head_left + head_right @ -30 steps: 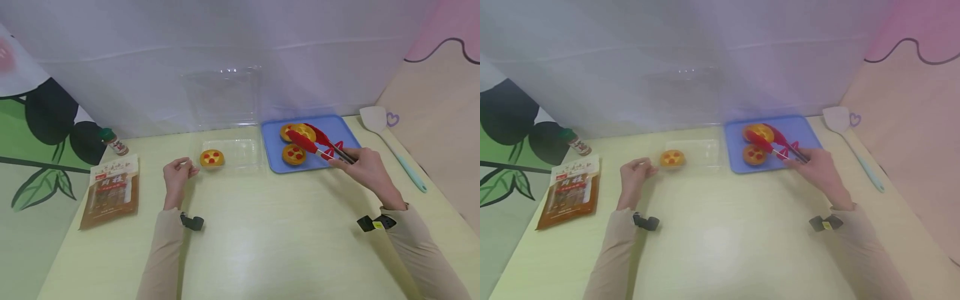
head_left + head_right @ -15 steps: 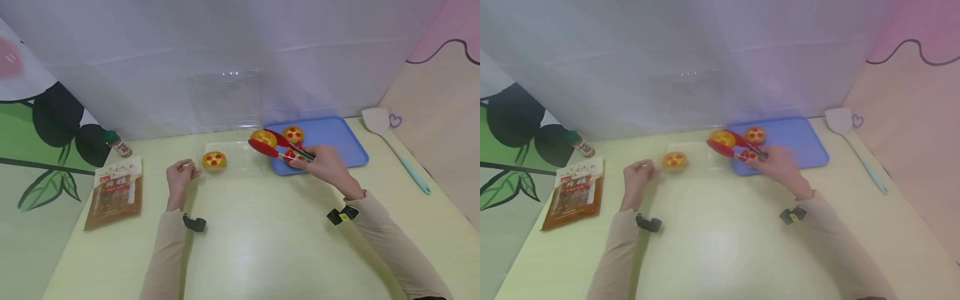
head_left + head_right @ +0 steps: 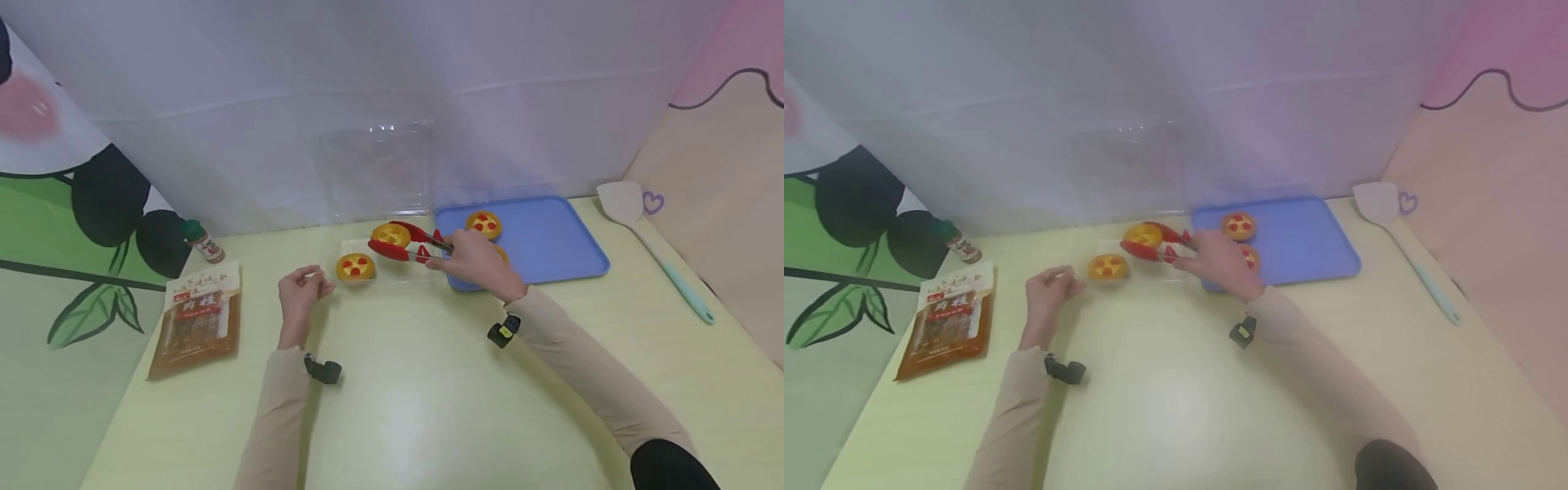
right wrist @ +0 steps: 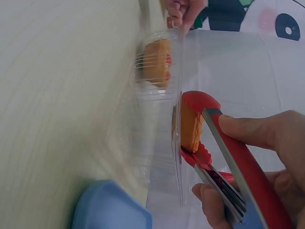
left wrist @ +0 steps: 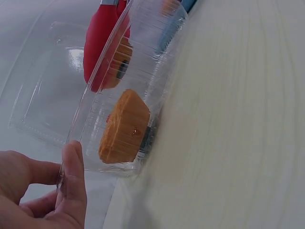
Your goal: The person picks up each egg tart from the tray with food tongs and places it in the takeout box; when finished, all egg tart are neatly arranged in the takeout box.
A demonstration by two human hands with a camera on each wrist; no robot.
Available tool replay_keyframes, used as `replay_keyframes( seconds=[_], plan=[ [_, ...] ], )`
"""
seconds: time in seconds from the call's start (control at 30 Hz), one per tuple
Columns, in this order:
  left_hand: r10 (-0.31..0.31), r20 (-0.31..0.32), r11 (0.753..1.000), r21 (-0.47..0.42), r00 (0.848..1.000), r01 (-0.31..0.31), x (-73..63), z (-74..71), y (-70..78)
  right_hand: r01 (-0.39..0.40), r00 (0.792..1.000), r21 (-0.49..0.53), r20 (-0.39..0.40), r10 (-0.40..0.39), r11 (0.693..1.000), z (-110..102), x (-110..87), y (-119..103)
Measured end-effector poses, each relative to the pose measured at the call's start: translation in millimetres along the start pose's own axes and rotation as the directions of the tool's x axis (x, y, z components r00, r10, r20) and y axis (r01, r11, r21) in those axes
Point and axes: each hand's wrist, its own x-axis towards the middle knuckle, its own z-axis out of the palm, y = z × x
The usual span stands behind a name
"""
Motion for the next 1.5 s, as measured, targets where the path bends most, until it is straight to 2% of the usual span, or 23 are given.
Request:
replay_keyframes(
  seconds=[0.33,0.6,0.8,1.3,1.5],
  plan=[
    [-0.01,0.007,1.0,-0.008,1.0,0.01,1.5,-2.3,-1.0,0.019,1.0,-0.081,-0.02,-0.02,0.997,19,25.0,-19],
    [0.012,-0.001,1.0,-0.012,1.0,-0.013,0.9,-2.1,-0.8,0.033,0.998,-0.201,-0.051,-0.044,0.979,33,32.1,-19],
    [0.022,-0.015,1.0,-0.007,1.0,-0.022,1.7,-0.6,-1.4,0.042,0.995,-0.273,-0.075,-0.065,0.961,36,29.6,-20],
    [0.015,-0.013,1.0,0.009,1.0,-0.014,4.6,1.6,0.0,0.085,0.98,-0.317,-0.146,-0.138,0.944,35,24.8,-18],
    [0.008,-0.021,1.0,0.001,1.0,-0.008,6.4,2.6,-1.2,0.108,0.971,-0.262,-0.18,-0.158,0.959,33,22.9,-12]
  ],
)
